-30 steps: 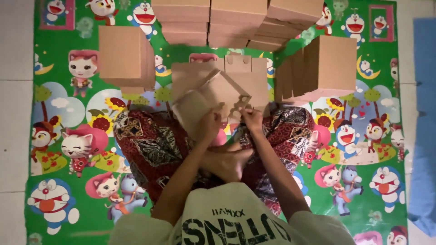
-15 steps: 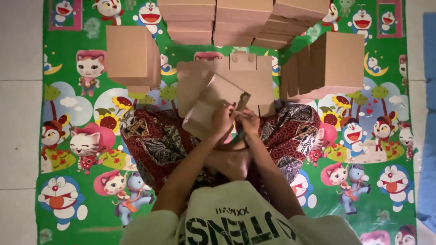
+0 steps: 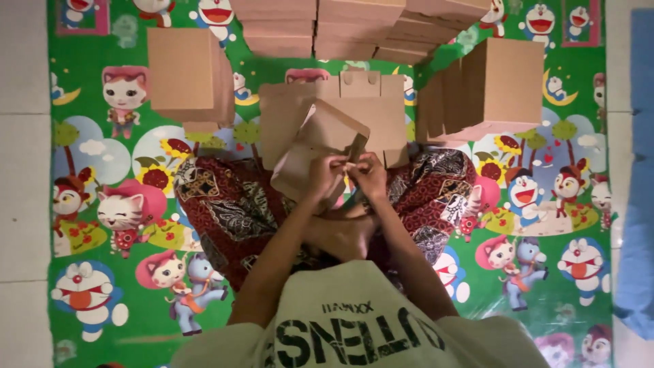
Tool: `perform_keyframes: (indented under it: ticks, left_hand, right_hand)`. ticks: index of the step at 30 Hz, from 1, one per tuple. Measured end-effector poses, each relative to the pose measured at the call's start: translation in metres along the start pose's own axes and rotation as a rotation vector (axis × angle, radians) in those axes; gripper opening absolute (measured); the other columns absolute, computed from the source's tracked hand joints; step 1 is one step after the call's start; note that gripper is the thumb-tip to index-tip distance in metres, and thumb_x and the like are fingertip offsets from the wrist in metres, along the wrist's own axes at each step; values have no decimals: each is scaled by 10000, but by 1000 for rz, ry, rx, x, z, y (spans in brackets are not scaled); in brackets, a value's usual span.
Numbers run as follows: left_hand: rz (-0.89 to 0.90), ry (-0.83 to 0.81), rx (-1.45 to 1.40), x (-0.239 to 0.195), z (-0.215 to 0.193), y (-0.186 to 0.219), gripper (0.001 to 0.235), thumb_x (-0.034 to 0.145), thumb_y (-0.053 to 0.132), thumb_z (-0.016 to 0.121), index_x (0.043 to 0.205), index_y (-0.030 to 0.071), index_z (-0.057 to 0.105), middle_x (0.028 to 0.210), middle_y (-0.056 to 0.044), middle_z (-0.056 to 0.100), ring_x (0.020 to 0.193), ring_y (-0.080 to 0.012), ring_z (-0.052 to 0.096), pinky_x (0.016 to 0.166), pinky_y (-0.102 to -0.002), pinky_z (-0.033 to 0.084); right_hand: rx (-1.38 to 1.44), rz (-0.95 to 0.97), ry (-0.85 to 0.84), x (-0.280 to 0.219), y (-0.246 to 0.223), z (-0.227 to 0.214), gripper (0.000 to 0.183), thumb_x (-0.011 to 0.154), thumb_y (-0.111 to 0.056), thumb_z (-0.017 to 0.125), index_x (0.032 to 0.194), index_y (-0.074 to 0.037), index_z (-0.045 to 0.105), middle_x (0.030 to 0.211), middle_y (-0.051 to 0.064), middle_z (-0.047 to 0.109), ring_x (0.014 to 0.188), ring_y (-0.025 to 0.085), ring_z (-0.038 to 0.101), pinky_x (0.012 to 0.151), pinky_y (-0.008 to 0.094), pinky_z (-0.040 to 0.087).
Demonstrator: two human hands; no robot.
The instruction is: Folding flat cardboard cutouts into small boxes and stacking them.
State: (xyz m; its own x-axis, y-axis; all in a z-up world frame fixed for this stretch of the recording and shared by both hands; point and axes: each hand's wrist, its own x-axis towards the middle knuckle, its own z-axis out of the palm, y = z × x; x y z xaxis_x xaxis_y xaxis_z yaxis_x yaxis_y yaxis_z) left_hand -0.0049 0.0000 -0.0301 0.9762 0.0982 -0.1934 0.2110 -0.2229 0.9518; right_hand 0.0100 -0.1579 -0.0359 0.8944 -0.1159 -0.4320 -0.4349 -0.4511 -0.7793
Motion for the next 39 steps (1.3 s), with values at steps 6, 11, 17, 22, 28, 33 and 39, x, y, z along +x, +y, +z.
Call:
perform_keyframes:
  ticks: [6, 11, 17, 22, 28, 33, 39]
  left_hand:
    - [24, -34, 309, 17, 0, -25, 307, 829, 194, 799, 1132, 238, 793, 1003, -25, 795, 1030, -267, 739, 942, -395, 573]
    - [135, -234, 472, 12, -12, 14, 231, 892, 234, 757, 1119, 214, 796, 1093, -63, 785, 1079, -319, 718, 981, -431, 548]
    - [116, -297, 514, 19, -10, 21, 267, 935, 215, 623, 1148, 213, 784, 1113, -150, 768, 1101, -378, 702, 992, -484, 547]
    - [2, -373, 532, 3, -9, 29, 311, 911, 205, 560, 1167, 255, 730, 1074, -85, 758, 1075, -337, 713, 947, -485, 563]
    - [98, -429, 503, 5, -7, 12, 498, 870, 179, 577, 1367, 170, 548, 1125, -185, 728, 1087, -427, 691, 939, -563, 549]
    - [199, -469, 467, 7, -24, 69, 773, 827, 184, 642, 1552, 159, 373, 1171, -282, 699, 1101, -506, 666, 941, -627, 535]
    - [548, -181, 378, -14, -42, 34, 602, 959, 140, 673, 1532, 132, 488, 1458, -326, 507, 1409, -530, 399, 1161, -583, 302]
  right_hand:
    - [362, -79, -190, -8, 8, -10, 417, 820, 24, 805, 1197, -62, 647, 1077, 142, 753, 946, 199, 716, 779, 351, 618]
    - [370, -50, -129, -3, 12, -4, 255, 788, -23, 845, 1020, -95, 768, 931, 126, 762, 738, 185, 732, 658, 302, 627]
    - [66, 47, -19, 6, 31, 2, 207, 764, -261, 903, 942, -258, 797, 929, -23, 783, 854, 130, 716, 796, 296, 563]
    - [-10, -46, -87, 19, 37, -8, 219, 782, -309, 888, 952, -205, 796, 947, 71, 771, 924, 239, 714, 849, 384, 543]
    - [-89, -174, -67, 21, 39, 1, 246, 805, -334, 893, 931, -160, 771, 935, 87, 771, 963, 291, 731, 872, 415, 559]
    - [-46, -152, -45, 29, 35, 1, 228, 931, -355, 770, 930, -128, 752, 944, 126, 765, 980, 342, 720, 865, 473, 552]
    - [166, -208, -15, -12, 10, -21, 284, 1082, -346, 595, 1153, -82, 672, 1174, 215, 713, 1204, 390, 628, 1038, 540, 462]
